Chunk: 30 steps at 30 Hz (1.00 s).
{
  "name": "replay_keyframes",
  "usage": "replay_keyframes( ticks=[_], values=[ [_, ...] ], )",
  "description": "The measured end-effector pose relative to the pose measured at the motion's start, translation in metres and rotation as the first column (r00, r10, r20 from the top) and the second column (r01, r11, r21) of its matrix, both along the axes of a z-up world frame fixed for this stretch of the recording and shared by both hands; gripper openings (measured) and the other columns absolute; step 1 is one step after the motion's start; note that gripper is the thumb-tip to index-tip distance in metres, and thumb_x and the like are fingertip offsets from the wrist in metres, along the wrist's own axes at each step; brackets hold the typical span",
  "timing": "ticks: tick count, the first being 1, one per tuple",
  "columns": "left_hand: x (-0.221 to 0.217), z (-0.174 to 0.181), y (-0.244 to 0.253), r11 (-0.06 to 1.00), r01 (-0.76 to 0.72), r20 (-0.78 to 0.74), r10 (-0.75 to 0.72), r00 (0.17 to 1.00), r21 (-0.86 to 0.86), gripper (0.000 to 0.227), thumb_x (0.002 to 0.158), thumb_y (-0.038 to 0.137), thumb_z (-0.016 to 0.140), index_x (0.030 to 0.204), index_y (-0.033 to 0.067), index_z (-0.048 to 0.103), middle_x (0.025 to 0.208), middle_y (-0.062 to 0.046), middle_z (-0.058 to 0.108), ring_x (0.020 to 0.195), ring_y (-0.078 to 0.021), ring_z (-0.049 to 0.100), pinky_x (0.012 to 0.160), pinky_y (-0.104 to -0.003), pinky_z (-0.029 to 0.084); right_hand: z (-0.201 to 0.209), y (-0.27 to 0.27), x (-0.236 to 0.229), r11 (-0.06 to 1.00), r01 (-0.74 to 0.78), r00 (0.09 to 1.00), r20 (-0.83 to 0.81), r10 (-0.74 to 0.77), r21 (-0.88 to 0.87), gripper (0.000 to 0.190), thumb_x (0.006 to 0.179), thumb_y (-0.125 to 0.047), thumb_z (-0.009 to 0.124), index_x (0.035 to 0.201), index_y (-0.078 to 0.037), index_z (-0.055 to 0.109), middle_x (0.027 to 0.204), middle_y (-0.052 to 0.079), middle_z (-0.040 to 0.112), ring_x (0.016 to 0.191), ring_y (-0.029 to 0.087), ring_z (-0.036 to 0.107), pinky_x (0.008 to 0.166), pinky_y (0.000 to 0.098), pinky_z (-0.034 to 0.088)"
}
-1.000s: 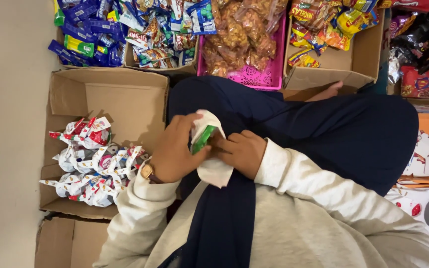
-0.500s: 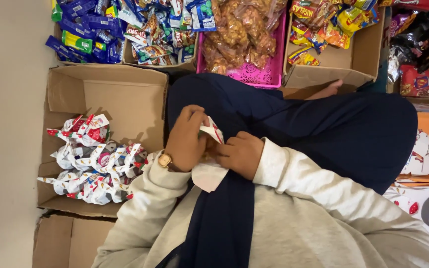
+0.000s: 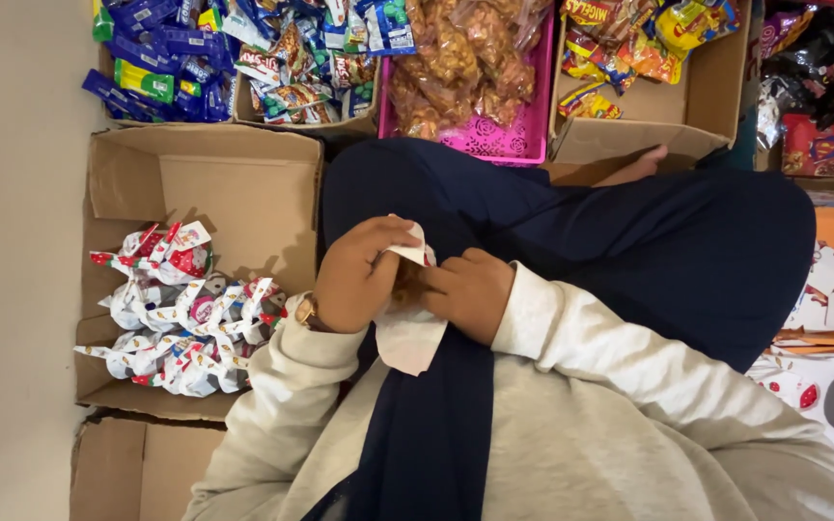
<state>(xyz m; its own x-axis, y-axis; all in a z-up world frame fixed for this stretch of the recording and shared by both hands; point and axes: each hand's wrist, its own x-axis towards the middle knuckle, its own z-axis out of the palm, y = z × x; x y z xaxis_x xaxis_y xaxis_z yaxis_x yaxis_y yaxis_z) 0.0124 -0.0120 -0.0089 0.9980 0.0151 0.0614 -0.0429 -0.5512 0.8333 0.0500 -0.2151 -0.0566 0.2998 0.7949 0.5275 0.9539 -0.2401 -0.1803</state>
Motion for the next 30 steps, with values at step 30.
replay_keyframes(
  ticks=[30],
  values=[
    [0.001, -0.010, 0.005, 0.964, 0.235, -0.137, -0.219, 0.966, 0.120, 0.073, 0.082, 0.004, 0.067, 0.152, 0.0185, 0.052, 0.152, -0.014, 0.053, 0.145, -0.0429, 0.040, 0.118, -0.065, 0.023, 0.005, 0.004, 0.002, 0.987, 0.151, 0.985, 0.094, -0.145, -0.061, 0.005, 0.102, -0.024, 0.058, 0.098, -0.023, 0.059, 0.106, -0.005, 0.061, 0.127, 0.027, 0.052, 0.089, 0.0397, 0.040]
  ],
)
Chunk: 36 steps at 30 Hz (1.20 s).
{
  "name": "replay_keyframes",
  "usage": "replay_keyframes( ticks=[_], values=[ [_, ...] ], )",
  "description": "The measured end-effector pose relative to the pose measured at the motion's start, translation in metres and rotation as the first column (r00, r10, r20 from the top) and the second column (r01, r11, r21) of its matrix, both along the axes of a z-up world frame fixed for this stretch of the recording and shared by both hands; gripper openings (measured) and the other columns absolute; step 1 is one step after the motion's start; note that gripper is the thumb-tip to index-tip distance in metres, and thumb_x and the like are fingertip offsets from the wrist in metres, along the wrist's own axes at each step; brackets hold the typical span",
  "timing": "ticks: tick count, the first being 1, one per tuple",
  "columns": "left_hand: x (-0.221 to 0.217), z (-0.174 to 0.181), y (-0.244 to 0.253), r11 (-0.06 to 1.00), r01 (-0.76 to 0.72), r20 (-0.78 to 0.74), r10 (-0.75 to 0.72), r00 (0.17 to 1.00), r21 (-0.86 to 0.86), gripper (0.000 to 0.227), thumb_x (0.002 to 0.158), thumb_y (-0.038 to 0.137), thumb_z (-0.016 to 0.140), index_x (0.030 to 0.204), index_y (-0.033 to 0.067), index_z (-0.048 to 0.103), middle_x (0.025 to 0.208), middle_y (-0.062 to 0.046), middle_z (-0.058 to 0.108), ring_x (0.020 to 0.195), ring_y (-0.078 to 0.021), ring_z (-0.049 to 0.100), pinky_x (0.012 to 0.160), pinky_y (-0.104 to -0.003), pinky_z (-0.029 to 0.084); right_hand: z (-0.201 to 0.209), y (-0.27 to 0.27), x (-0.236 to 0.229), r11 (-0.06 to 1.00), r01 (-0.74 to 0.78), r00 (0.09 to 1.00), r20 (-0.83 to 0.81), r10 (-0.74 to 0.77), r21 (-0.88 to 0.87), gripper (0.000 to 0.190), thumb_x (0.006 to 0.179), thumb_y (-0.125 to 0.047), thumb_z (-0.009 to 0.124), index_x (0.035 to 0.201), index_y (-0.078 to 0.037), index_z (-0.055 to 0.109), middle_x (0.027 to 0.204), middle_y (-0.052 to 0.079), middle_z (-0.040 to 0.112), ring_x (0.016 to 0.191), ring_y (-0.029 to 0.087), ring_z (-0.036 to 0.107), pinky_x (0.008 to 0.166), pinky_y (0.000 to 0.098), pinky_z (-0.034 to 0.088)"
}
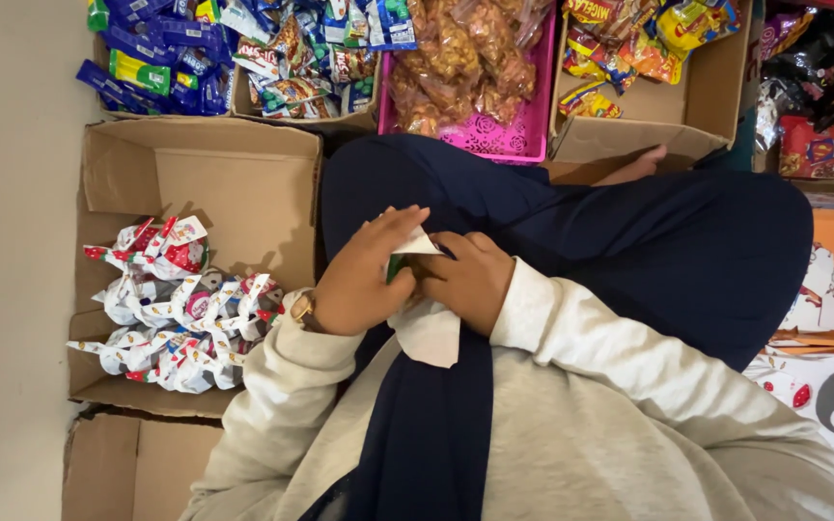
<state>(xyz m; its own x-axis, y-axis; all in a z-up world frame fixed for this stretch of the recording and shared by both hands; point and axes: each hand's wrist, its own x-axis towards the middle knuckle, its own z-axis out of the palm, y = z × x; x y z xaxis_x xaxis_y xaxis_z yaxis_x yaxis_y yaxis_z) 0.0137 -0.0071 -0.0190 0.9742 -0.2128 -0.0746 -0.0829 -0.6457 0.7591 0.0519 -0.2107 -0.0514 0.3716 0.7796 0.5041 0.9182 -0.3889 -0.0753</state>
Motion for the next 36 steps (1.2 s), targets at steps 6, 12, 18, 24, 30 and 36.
replay_keyframes(
  ticks=[6, 12, 18, 24, 30, 36],
  values=[
    [0.000, -0.002, -0.003, 0.990, -0.133, 0.118, 0.127, 0.985, 0.045, 0.049, 0.091, -0.004, 0.056, 0.134, 0.0163, 0.070, 0.137, -0.012, 0.067, 0.136, -0.0380, 0.054, 0.117, -0.056, 0.034, -0.004, -0.003, 0.000, 1.000, -0.019, 1.000, 0.014, 0.019, -0.004, 0.003, 0.104, -0.023, 0.058, 0.101, -0.022, 0.058, 0.107, -0.005, 0.059, 0.118, 0.023, 0.051, 0.093, 0.0425, 0.036],
    [0.002, 0.009, 0.003, 0.976, -0.109, 0.016, 0.114, 0.993, -0.187, 0.045, 0.096, 0.006, 0.060, 0.138, 0.0238, 0.067, 0.147, -0.006, 0.060, 0.145, -0.0345, 0.044, 0.122, -0.054, 0.025, 0.008, -0.006, 0.007, 0.987, -0.126, 0.988, -0.081, 0.134, 0.098, 0.010, 0.106, -0.028, 0.052, 0.104, -0.025, 0.062, 0.102, -0.003, 0.064, 0.089, 0.019, 0.059, 0.081, 0.0394, 0.043],
    [0.021, 0.007, 0.029, 0.955, -0.051, 0.184, 0.108, 0.977, -0.292, 0.059, 0.100, 0.011, 0.060, 0.157, 0.0125, 0.044, 0.159, -0.022, 0.040, 0.151, -0.0424, 0.029, 0.123, -0.060, 0.021, 0.000, -0.020, 0.020, 0.975, -0.122, 0.933, -0.314, 0.176, 0.184, 0.029, 0.101, -0.034, 0.058, 0.125, -0.024, 0.070, 0.114, 0.001, 0.070, 0.088, 0.022, 0.070, 0.072, 0.0363, 0.053],
    [0.078, -0.095, 0.106, 0.882, -0.438, 0.088, 0.457, 0.885, -0.171, 0.052, 0.103, 0.019, 0.062, 0.151, 0.0052, 0.048, 0.142, -0.030, 0.056, 0.135, -0.0455, 0.051, 0.116, -0.057, 0.038, -0.015, -0.023, 0.048, 0.970, -0.019, 0.948, -0.304, 0.094, 0.243, 0.029, 0.095, -0.033, 0.066, 0.121, -0.021, 0.073, 0.116, 0.002, 0.073, 0.094, 0.024, 0.072, 0.077, 0.0351, 0.056],
    [0.151, -0.197, 0.233, 0.729, -0.573, 0.087, 0.587, 0.805, 0.376, 0.060, 0.103, 0.047, 0.058, 0.153, 0.0159, 0.046, 0.150, -0.014, 0.047, 0.142, -0.0333, 0.047, 0.117, -0.048, 0.042, -0.008, -0.020, 0.067, 0.977, 0.060, 0.925, -0.379, 0.023, 0.207, 0.026, 0.094, -0.029, 0.066, 0.118, -0.023, 0.076, 0.116, -0.001, 0.075, 0.096, 0.021, 0.074, 0.081, 0.0301, 0.057],
    [0.176, -0.217, 0.295, 0.567, -0.507, 0.148, 0.560, 0.815, 0.649, 0.074, 0.102, 0.063, 0.034, 0.154, 0.0106, 0.045, 0.149, -0.020, 0.052, 0.131, -0.0459, 0.050, 0.116, -0.052, 0.031, 0.015, -0.010, 0.075, 0.999, 0.033, 0.800, -0.599, -0.007, 0.033, 0.043, 0.077, -0.015, 0.073, 0.120, -0.011, 0.072, 0.126, 0.006, 0.072, 0.101, 0.026, 0.074, 0.082, 0.0296, 0.057]
  ],
)
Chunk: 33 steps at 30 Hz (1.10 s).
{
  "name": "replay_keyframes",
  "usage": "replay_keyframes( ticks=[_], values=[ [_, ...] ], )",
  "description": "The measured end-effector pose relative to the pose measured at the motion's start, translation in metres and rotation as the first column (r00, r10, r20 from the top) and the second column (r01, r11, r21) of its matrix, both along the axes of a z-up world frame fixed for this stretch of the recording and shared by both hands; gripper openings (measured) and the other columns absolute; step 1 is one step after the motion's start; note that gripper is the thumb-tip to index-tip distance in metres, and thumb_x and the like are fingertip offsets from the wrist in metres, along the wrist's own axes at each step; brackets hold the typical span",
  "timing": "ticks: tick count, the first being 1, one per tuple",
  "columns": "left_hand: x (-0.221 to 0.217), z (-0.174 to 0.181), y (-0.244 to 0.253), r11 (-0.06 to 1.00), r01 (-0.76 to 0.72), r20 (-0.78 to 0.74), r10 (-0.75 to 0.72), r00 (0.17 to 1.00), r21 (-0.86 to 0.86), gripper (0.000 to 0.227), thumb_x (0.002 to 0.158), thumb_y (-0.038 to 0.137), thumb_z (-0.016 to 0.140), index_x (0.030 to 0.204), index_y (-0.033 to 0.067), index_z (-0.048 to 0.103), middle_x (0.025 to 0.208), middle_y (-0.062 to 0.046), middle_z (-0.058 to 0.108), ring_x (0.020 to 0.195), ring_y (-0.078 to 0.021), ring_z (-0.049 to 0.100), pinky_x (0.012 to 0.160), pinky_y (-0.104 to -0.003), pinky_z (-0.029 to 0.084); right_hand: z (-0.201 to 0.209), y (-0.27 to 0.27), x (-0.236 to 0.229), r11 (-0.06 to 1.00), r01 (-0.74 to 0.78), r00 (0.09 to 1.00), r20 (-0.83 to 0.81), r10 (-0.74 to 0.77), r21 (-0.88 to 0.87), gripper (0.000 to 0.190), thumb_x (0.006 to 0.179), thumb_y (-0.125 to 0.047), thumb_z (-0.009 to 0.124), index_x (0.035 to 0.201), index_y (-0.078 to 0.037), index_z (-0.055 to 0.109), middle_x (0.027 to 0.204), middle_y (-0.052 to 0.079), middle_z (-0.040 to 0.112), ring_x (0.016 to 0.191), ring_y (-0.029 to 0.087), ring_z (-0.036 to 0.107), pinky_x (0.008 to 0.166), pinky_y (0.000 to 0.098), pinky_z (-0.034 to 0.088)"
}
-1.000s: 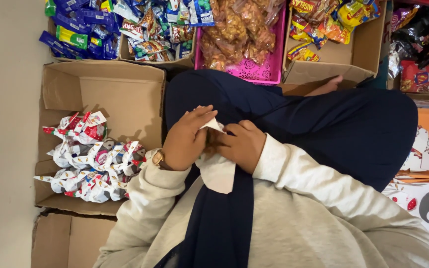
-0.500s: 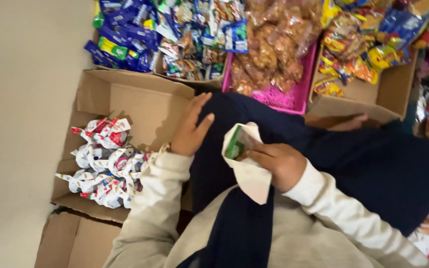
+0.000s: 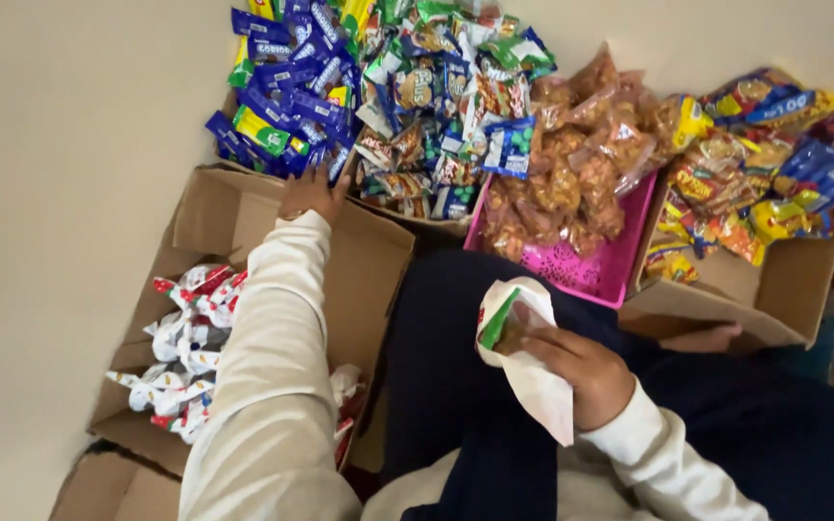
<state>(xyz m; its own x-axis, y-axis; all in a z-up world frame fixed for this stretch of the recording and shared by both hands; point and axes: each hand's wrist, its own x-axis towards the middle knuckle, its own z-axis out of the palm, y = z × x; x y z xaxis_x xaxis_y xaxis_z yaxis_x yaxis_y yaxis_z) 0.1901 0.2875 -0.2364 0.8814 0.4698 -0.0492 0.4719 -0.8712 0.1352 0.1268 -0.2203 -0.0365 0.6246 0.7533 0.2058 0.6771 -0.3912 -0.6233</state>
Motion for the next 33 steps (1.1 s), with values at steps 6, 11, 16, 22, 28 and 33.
replay_keyframes(
  ticks=[6, 11, 16, 22, 28, 33],
  values=[
    [0.033, 0.049, -0.018, 0.960, -0.228, -0.230, 0.188, 0.955, -0.165, 0.081, 0.092, 0.079, 0.018, 0.149, 0.0314, 0.052, 0.141, -0.005, 0.062, 0.124, -0.0415, 0.059, 0.108, -0.054, 0.035, 0.002, 0.007, 0.009, 1.000, 0.021, 0.994, -0.107, -0.023, -0.015, 0.043, 0.074, -0.015, 0.077, 0.117, -0.012, 0.075, 0.122, 0.005, 0.074, 0.102, 0.023, 0.075, 0.084, 0.0276, 0.057],
    [0.038, 0.077, -0.025, 0.871, -0.399, -0.292, 0.318, 0.902, -0.285, 0.072, 0.089, 0.075, 0.033, 0.143, 0.0335, 0.059, 0.143, -0.005, 0.060, 0.123, -0.0476, 0.049, 0.099, -0.057, 0.043, 0.001, 0.011, 0.015, 0.999, 0.000, 0.990, -0.140, -0.005, -0.039, 0.044, 0.073, -0.015, 0.078, 0.117, -0.012, 0.075, 0.122, 0.005, 0.073, 0.101, 0.022, 0.075, 0.082, 0.0272, 0.057],
    [0.016, 0.090, -0.028, 0.826, -0.427, -0.244, 0.358, 0.901, -0.368, 0.069, 0.078, 0.084, 0.047, 0.123, 0.0373, 0.072, 0.123, -0.003, 0.071, 0.113, -0.0365, 0.063, 0.097, -0.045, 0.050, 0.003, 0.015, 0.013, 1.000, -0.015, 0.988, -0.154, 0.016, 0.008, 0.042, 0.075, -0.015, 0.076, 0.117, -0.010, 0.074, 0.122, 0.006, 0.073, 0.101, 0.022, 0.074, 0.083, 0.0272, 0.056],
    [-0.008, 0.012, 0.005, 0.787, -0.048, 0.364, 0.338, 0.868, -0.615, 0.020, 0.096, 0.023, 0.069, 0.110, 0.0095, 0.064, 0.087, -0.005, 0.069, 0.071, -0.0180, 0.061, 0.071, -0.031, 0.051, 0.002, 0.010, 0.008, 1.000, -0.021, 0.992, -0.124, 0.022, 0.011, 0.040, 0.078, -0.010, 0.070, 0.118, -0.011, 0.074, 0.121, 0.004, 0.073, 0.100, 0.021, 0.073, 0.084, 0.0272, 0.055],
    [-0.042, 0.067, -0.043, 0.703, 0.136, 0.495, 0.337, 0.801, -0.698, 0.023, 0.100, 0.019, 0.063, 0.120, 0.0081, 0.065, 0.098, -0.003, 0.074, 0.086, -0.0147, 0.066, 0.085, -0.027, 0.051, -0.001, 0.012, -0.003, 0.992, -0.074, 0.994, -0.076, 0.082, 0.104, 0.041, 0.075, -0.010, 0.075, 0.116, -0.007, 0.072, 0.120, 0.006, 0.072, 0.102, 0.024, 0.073, 0.085, 0.0290, 0.055],
    [-0.079, 0.123, -0.105, 0.388, 0.388, 0.504, 0.264, 0.822, -0.836, 0.049, 0.098, -0.004, 0.062, 0.140, 0.0063, 0.040, 0.113, -0.015, 0.058, 0.081, -0.0211, 0.071, 0.071, -0.027, 0.062, -0.024, 0.010, -0.018, 0.963, -0.001, 1.000, 0.010, -0.002, 0.270, 0.023, 0.092, -0.025, 0.072, 0.110, -0.013, 0.078, 0.114, 0.007, 0.076, 0.102, 0.027, 0.074, 0.089, 0.0328, 0.057]
  ],
)
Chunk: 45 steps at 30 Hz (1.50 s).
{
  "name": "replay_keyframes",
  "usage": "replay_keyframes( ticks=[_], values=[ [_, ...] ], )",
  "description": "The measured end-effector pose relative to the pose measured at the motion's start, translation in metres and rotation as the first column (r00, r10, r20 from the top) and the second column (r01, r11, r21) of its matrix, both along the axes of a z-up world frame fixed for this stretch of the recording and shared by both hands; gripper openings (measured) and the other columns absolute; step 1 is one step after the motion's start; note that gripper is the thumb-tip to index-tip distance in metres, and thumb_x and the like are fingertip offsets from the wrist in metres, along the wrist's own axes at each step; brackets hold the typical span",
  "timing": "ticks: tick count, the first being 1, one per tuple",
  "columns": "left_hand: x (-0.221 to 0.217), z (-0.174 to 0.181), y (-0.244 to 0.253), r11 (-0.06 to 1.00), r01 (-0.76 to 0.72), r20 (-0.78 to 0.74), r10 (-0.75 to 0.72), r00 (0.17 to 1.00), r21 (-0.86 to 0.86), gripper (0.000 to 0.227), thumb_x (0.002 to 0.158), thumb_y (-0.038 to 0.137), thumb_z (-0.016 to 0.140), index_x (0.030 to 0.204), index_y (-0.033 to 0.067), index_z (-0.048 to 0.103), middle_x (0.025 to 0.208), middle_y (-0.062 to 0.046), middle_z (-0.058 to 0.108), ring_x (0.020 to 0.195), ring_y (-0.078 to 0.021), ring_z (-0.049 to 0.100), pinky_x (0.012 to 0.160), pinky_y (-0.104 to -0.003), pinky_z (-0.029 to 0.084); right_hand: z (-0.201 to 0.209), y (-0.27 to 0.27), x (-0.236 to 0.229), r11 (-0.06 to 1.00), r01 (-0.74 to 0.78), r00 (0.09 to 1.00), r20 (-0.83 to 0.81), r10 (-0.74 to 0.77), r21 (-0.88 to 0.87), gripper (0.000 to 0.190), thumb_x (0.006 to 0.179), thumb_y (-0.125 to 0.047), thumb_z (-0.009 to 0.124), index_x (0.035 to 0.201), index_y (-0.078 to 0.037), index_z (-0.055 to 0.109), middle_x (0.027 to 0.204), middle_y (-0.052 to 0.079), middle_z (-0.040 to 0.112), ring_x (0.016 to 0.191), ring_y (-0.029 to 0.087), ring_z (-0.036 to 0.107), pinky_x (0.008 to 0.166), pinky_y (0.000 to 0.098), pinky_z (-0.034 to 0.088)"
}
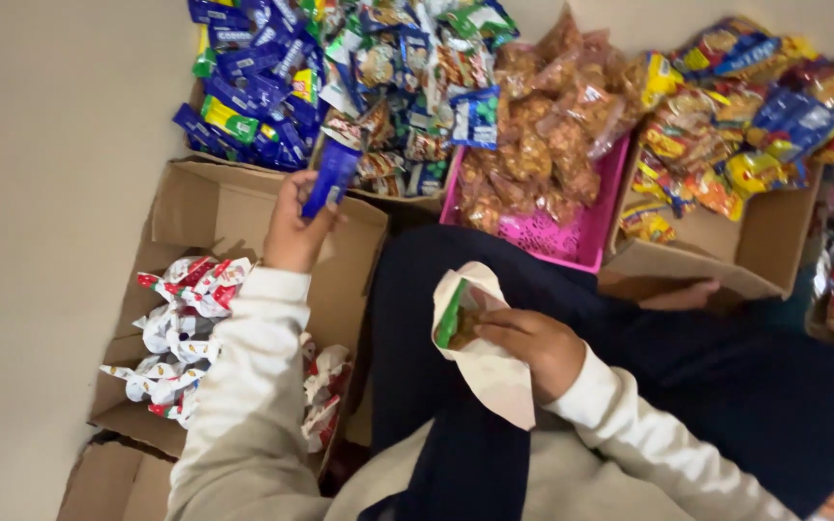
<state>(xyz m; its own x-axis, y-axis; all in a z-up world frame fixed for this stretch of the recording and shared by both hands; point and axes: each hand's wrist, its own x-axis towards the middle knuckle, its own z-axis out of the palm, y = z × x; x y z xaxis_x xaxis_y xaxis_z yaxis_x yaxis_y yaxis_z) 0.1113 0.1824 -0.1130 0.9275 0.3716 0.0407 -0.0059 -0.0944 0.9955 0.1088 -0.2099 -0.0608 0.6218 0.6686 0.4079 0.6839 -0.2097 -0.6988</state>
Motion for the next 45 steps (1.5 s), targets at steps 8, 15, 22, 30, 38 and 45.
replay_keyframes(
  ticks=[8, 15, 22, 30, 38, 45],
  values=[
    [-0.078, 0.143, -0.098, 0.889, 0.243, 0.012, -0.268, 0.963, 0.388, 0.040, 0.076, 0.002, 0.089, 0.111, 0.0095, 0.071, 0.101, -0.004, 0.078, 0.085, -0.0136, 0.073, 0.077, -0.025, 0.057, 0.015, 0.001, -0.018, 0.995, -0.054, 0.998, 0.033, 0.051, 0.082, 0.020, 0.095, -0.025, 0.071, 0.111, -0.014, 0.078, 0.113, 0.006, 0.076, 0.101, 0.026, 0.075, 0.088, 0.0318, 0.057],
    [-0.096, 0.215, -0.152, 0.343, 0.301, -0.032, -0.612, 0.790, 0.890, 0.034, 0.080, -0.008, 0.076, 0.102, 0.0177, 0.075, 0.098, 0.003, 0.076, 0.076, -0.0159, 0.068, 0.072, -0.026, 0.055, -0.006, -0.006, -0.036, 0.992, -0.103, 0.992, 0.077, 0.098, 0.066, 0.021, 0.095, -0.030, 0.072, 0.110, -0.017, 0.076, 0.117, 0.001, 0.075, 0.102, 0.022, 0.073, 0.090, 0.0315, 0.058],
    [-0.103, 0.189, -0.170, 0.033, 0.228, -0.153, -0.647, 0.747, 0.973, 0.026, 0.084, -0.004, 0.069, 0.097, 0.0181, 0.070, 0.099, 0.004, 0.072, 0.077, -0.0182, 0.062, 0.068, -0.031, 0.048, -0.013, 0.000, -0.047, 0.991, -0.126, 0.982, 0.151, 0.117, 0.047, 0.020, 0.093, -0.028, 0.072, 0.109, -0.016, 0.074, 0.118, 0.002, 0.074, 0.100, 0.023, 0.073, 0.087, 0.0314, 0.058],
    [-0.103, 0.105, -0.179, -0.120, 0.437, -0.444, -0.431, 0.786, 0.891, 0.022, 0.081, 0.008, 0.066, 0.092, 0.0259, 0.073, 0.099, 0.011, 0.074, 0.073, -0.0195, 0.065, 0.063, -0.034, 0.043, -0.040, 0.002, -0.051, 0.991, -0.129, 0.962, 0.236, 0.136, -0.046, 0.018, 0.096, -0.036, 0.066, 0.108, -0.025, 0.071, 0.118, -0.006, 0.071, 0.100, 0.018, 0.070, 0.082, 0.0297, 0.056],
    [-0.112, 0.138, -0.172, 0.415, 0.479, -0.248, -0.498, 0.831, 0.773, 0.040, 0.082, -0.004, 0.063, 0.112, 0.0184, 0.075, 0.112, -0.001, 0.075, 0.088, -0.0259, 0.072, 0.071, -0.034, 0.051, -0.004, 0.002, -0.044, 0.991, -0.103, 0.938, 0.324, 0.126, -0.087, 0.013, 0.097, -0.031, 0.064, 0.107, -0.023, 0.068, 0.118, -0.004, 0.069, 0.098, 0.021, 0.067, 0.076, 0.0345, 0.051],
    [-0.116, 0.048, -0.111, 0.911, 0.344, -0.592, -0.152, 0.791, 0.226, 0.036, 0.106, 0.044, 0.050, 0.120, 0.0168, 0.069, 0.099, -0.008, 0.077, 0.060, -0.0213, 0.070, 0.053, -0.030, 0.056, 0.003, -0.002, -0.042, 0.992, -0.079, 0.932, 0.345, 0.108, -0.099, 0.013, 0.092, -0.029, 0.070, 0.104, -0.024, 0.069, 0.125, -0.003, 0.068, 0.103, 0.021, 0.064, 0.076, 0.0361, 0.046]
  ],
)
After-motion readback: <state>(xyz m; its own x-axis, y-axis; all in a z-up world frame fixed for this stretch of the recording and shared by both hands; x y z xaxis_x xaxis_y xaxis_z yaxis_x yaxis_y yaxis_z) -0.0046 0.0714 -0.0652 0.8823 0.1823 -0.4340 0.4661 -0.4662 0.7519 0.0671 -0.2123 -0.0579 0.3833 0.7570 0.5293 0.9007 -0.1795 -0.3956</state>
